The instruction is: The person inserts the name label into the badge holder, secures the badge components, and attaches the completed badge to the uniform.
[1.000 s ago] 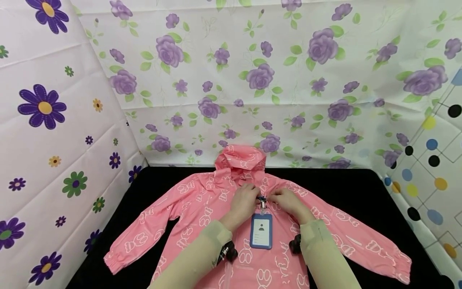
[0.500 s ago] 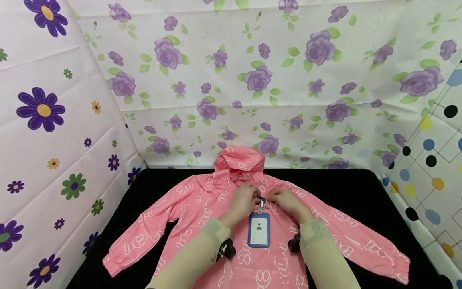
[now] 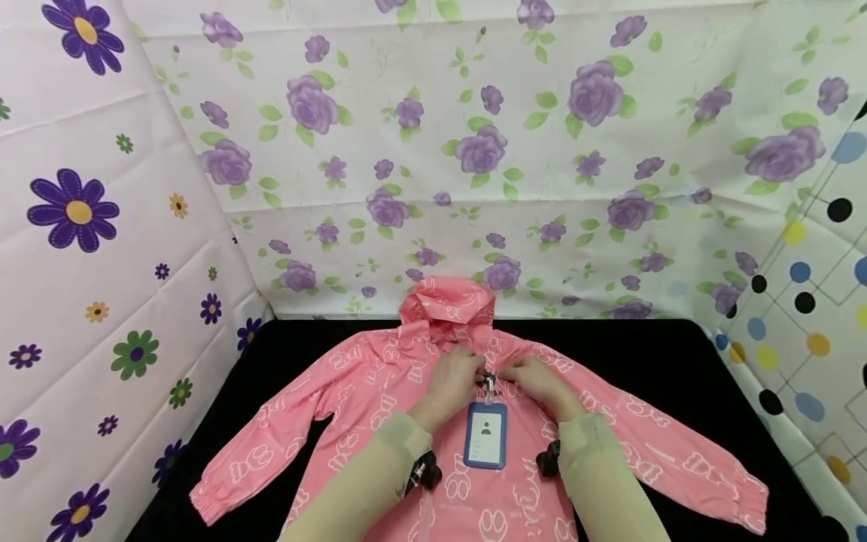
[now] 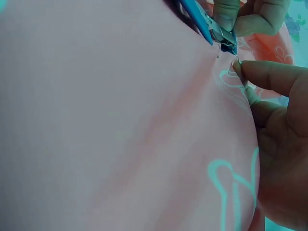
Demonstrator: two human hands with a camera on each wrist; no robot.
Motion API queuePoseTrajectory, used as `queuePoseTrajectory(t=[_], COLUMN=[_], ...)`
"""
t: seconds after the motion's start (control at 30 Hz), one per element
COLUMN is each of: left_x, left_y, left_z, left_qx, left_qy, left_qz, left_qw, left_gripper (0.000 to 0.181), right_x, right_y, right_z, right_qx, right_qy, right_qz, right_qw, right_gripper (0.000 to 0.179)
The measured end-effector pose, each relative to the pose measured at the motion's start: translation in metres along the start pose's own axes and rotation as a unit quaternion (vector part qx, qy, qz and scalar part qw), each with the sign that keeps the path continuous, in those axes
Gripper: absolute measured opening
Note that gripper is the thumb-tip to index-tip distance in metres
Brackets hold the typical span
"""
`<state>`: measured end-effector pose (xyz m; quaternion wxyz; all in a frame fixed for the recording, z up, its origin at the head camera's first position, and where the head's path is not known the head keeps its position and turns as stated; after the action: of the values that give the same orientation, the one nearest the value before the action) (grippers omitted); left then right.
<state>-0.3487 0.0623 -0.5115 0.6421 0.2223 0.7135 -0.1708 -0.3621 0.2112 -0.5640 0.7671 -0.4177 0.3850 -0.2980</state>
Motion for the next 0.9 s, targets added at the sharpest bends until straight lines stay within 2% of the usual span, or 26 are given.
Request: queuePoseTrajectory(t=[0.1,0.2,0.23,0.33,0.4,0.47,0.57,0.67,0.9], left_x=[0.002,0.007,0.007,0.008,0.006,0.005,0.005,0.006,0.003], left_y=[-0.002,-0.008,-0.011,-0.016,-0.017,-0.017,-0.016,-0.015,-0.005], left_z=[0.002,0.001,0.001,0.000,0.000,-0.001,-0.001,-0.001,-0.003], left_qx=[-0.008,-0.025,-0.030,-0.035,-0.030,-0.023,-0.023,-0.030,-0.011], left_qy=[-0.006,-0.015,-0.018,-0.025,-0.024,-0.023,-0.024,-0.031,-0.036], left_qz=[0.017,0.080,0.109,0.183,0.215,0.231,0.240,0.230,0.148], left_qw=[0.9998,0.9964,0.9935,0.9822,0.9759,0.9725,0.9701,0.9723,0.9882], left_gripper=[0.023,0.011,0.010,0.024,0.029,0.028,0.020,0.014,0.017], right_x=[0.003,0.003,0.003,0.001,0.000,0.000,0.001,0.001,0.001], right_y=[-0.001,-0.004,-0.005,-0.008,-0.010,-0.009,-0.007,-0.008,-0.007], right_z=[0.001,0.003,0.003,0.003,0.002,0.002,0.000,0.000,0.001], right_qx=[0.009,0.012,0.012,0.004,0.001,0.000,0.004,0.002,0.007], right_qy=[0.002,0.004,0.007,0.011,0.012,0.010,0.006,0.005,0.004], right_qz=[0.009,0.015,0.019,0.031,0.036,0.034,0.028,0.026,0.010], right_qw=[0.9999,0.9998,0.9997,0.9995,0.9993,0.9994,0.9996,0.9996,0.9999], right_gripper=[0.029,0.029,0.029,0.029,0.029,0.030,0.030,0.028,0.028])
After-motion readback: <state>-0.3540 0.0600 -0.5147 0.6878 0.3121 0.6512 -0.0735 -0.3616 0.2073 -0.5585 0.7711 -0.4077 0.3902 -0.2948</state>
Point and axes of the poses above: each hand's wrist, its own z-axis away from the middle knuckle, its own x-axis out of the palm, y = z × x, the point moved 8 cm from there along -z, towards the middle knuckle, and after that the axes turned 15 degrees about -y, right-handed, at the moved point
